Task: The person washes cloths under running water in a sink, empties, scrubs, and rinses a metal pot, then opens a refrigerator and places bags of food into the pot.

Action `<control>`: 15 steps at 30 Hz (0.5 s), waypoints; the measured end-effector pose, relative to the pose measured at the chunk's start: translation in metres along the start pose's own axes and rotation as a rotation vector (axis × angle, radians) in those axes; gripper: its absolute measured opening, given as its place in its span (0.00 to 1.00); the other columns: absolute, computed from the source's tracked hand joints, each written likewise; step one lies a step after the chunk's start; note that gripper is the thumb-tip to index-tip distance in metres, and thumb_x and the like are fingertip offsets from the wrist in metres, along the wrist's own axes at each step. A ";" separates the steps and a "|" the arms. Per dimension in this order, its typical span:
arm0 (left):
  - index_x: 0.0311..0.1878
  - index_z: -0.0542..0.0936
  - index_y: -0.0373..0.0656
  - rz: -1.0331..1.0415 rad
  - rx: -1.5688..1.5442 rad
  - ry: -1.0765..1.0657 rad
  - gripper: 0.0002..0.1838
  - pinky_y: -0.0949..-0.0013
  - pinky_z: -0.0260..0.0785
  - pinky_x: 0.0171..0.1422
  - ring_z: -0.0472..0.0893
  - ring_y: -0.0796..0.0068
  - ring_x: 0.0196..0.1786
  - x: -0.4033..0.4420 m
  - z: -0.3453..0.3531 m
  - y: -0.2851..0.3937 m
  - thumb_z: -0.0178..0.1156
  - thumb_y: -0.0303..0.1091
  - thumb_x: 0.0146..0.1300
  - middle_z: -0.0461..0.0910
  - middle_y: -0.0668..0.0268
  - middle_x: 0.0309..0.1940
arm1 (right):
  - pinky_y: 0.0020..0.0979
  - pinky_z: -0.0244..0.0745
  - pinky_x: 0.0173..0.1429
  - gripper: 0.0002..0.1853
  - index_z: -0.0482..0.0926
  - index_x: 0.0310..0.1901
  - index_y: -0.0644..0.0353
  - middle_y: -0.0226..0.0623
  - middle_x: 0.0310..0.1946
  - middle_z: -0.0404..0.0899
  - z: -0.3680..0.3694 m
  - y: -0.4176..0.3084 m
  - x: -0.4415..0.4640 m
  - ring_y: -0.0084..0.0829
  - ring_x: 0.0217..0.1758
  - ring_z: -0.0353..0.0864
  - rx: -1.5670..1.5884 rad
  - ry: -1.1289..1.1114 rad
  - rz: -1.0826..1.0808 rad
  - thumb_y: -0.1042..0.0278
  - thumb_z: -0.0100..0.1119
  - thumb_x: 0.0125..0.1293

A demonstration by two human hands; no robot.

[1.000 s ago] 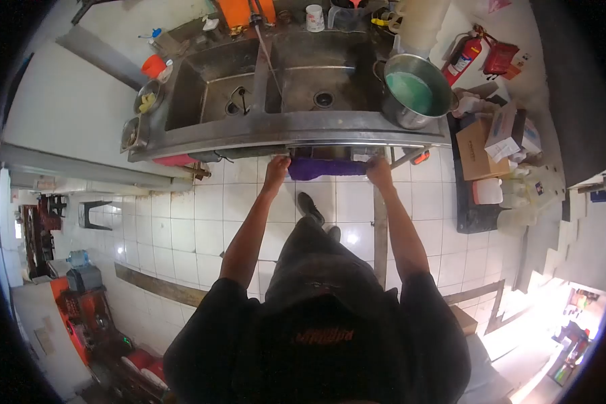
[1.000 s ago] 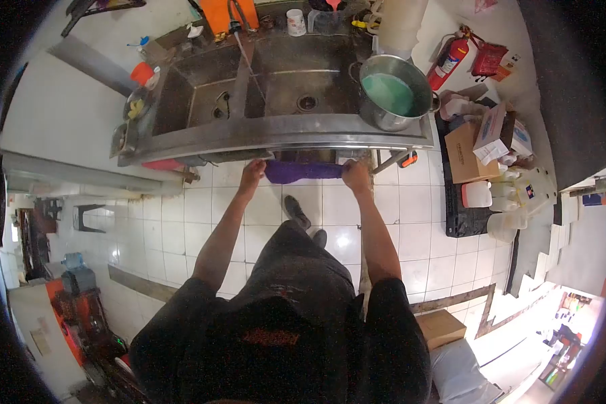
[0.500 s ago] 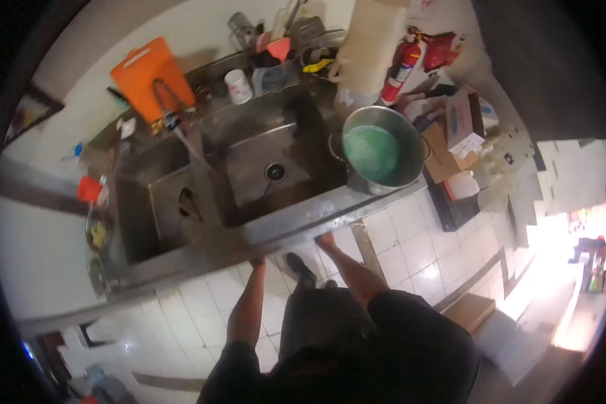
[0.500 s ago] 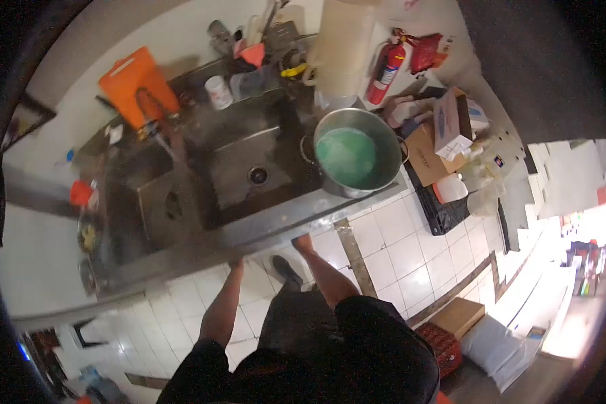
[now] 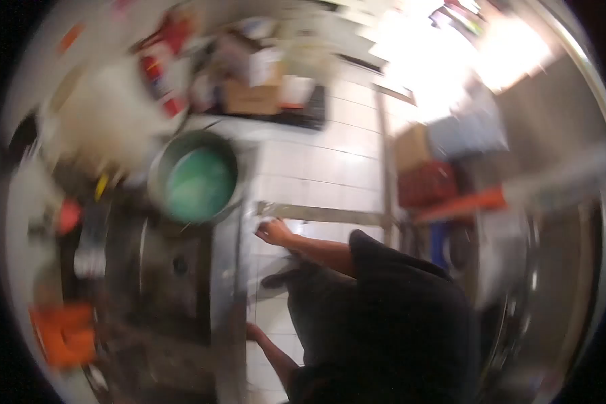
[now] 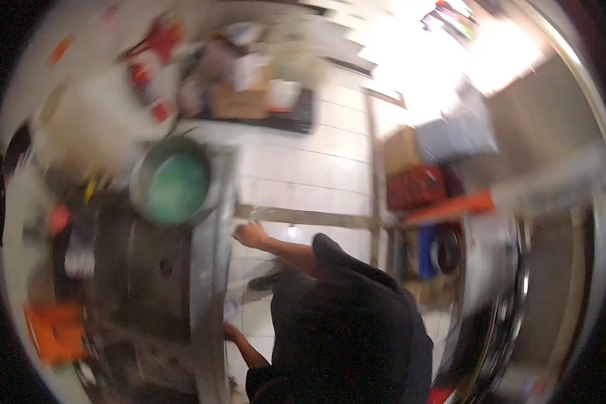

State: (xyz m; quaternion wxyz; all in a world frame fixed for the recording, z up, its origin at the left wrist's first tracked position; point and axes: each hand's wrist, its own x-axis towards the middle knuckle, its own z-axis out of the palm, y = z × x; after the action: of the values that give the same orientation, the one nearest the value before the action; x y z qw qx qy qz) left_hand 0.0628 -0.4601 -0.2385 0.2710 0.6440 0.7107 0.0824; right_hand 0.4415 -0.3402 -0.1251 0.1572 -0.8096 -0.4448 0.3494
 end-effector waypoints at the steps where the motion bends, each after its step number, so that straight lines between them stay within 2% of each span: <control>1: 0.61 0.69 0.35 0.081 -0.007 0.009 0.25 0.55 0.58 0.66 0.72 0.55 0.58 0.000 -0.013 -0.006 0.53 0.42 0.65 0.73 0.52 0.55 | 0.52 0.64 0.57 0.16 0.80 0.40 0.58 0.48 0.34 0.81 -0.031 -0.002 -0.004 0.46 0.47 0.79 0.193 0.347 0.042 0.54 0.52 0.63; 2: 0.61 0.69 0.35 0.159 -0.023 -0.003 0.25 0.54 0.58 0.66 0.72 0.55 0.58 0.006 -0.025 -0.007 0.54 0.42 0.65 0.73 0.52 0.55 | 0.40 0.74 0.46 0.16 0.81 0.38 0.61 0.45 0.31 0.82 -0.057 0.000 0.009 0.43 0.38 0.82 0.278 0.563 0.086 0.55 0.55 0.63; 3: 0.60 0.69 0.35 0.224 -0.056 -0.037 0.25 0.54 0.58 0.66 0.73 0.55 0.58 0.016 -0.038 -0.003 0.54 0.42 0.65 0.74 0.52 0.55 | 0.38 0.76 0.41 0.15 0.80 0.39 0.63 0.45 0.34 0.83 -0.103 -0.018 0.008 0.40 0.37 0.83 0.407 0.626 -0.001 0.57 0.58 0.63; 4: 0.60 0.69 0.36 0.253 -0.064 -0.086 0.26 0.54 0.59 0.65 0.73 0.55 0.57 0.028 -0.054 -0.002 0.54 0.43 0.65 0.74 0.52 0.55 | 0.36 0.77 0.41 0.18 0.78 0.45 0.64 0.44 0.38 0.82 -0.111 -0.011 0.045 0.37 0.37 0.83 0.631 0.763 -0.086 0.56 0.59 0.63; 5: 0.60 0.69 0.36 0.240 -0.097 -0.204 0.26 0.54 0.60 0.63 0.73 0.56 0.57 0.040 -0.076 0.011 0.54 0.43 0.65 0.74 0.53 0.55 | 0.35 0.76 0.44 0.22 0.75 0.51 0.64 0.44 0.44 0.81 -0.152 -0.038 0.036 0.37 0.39 0.82 0.801 0.641 -0.079 0.54 0.59 0.63; 6: 0.60 0.69 0.37 0.185 -0.130 -0.331 0.26 0.54 0.61 0.62 0.73 0.57 0.57 0.051 -0.098 0.029 0.54 0.44 0.65 0.73 0.53 0.55 | 0.34 0.75 0.48 0.27 0.74 0.53 0.63 0.45 0.46 0.80 -0.164 -0.048 0.062 0.36 0.42 0.81 0.752 0.720 -0.155 0.49 0.60 0.61; 8: 0.60 0.69 0.38 0.015 -0.152 -0.626 0.26 0.54 0.63 0.60 0.73 0.58 0.56 0.079 -0.161 0.067 0.55 0.45 0.65 0.73 0.55 0.55 | 0.34 0.74 0.49 0.27 0.75 0.49 0.63 0.45 0.46 0.79 -0.181 -0.078 0.096 0.35 0.44 0.81 1.005 0.584 -0.160 0.48 0.61 0.59; 10: 0.60 0.69 0.38 -0.144 -0.097 -0.910 0.27 0.54 0.64 0.57 0.74 0.59 0.56 0.109 -0.226 0.113 0.55 0.47 0.65 0.73 0.56 0.55 | 0.32 0.72 0.47 0.25 0.77 0.45 0.62 0.41 0.41 0.79 -0.198 -0.101 0.109 0.31 0.43 0.79 0.750 0.438 -0.129 0.48 0.63 0.56; 11: 0.60 0.69 0.39 -0.183 -0.062 -0.986 0.27 0.54 0.65 0.56 0.74 0.59 0.56 0.123 -0.250 0.132 0.55 0.48 0.65 0.73 0.57 0.56 | 0.32 0.72 0.47 0.25 0.77 0.45 0.62 0.41 0.41 0.79 -0.195 -0.101 0.120 0.31 0.43 0.79 0.776 0.449 -0.122 0.48 0.63 0.56; 13: 0.60 0.68 0.40 -0.185 -0.081 -0.997 0.27 0.54 0.67 0.53 0.74 0.61 0.55 0.142 -0.282 0.158 0.55 0.49 0.65 0.73 0.58 0.56 | 0.32 0.70 0.46 0.20 0.78 0.37 0.62 0.38 0.34 0.78 -0.196 -0.097 0.125 0.28 0.42 0.76 1.178 0.339 -0.097 0.52 0.64 0.55; 15: 0.50 0.71 0.46 -0.068 -0.381 -0.734 0.12 0.72 0.72 0.34 0.78 0.74 0.35 0.162 -0.283 0.171 0.56 0.29 0.65 0.78 0.65 0.37 | 0.31 0.70 0.45 0.18 0.76 0.34 0.62 0.36 0.32 0.77 -0.195 -0.091 0.125 0.27 0.41 0.74 1.252 0.362 -0.163 0.53 0.64 0.55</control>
State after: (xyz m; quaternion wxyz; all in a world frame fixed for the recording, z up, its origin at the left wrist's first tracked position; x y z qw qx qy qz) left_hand 0.0691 -0.2120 0.0332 0.6232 0.5452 0.5597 -0.0318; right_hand 0.5688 -0.1746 0.0110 0.6971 -0.5746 -0.1839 0.3873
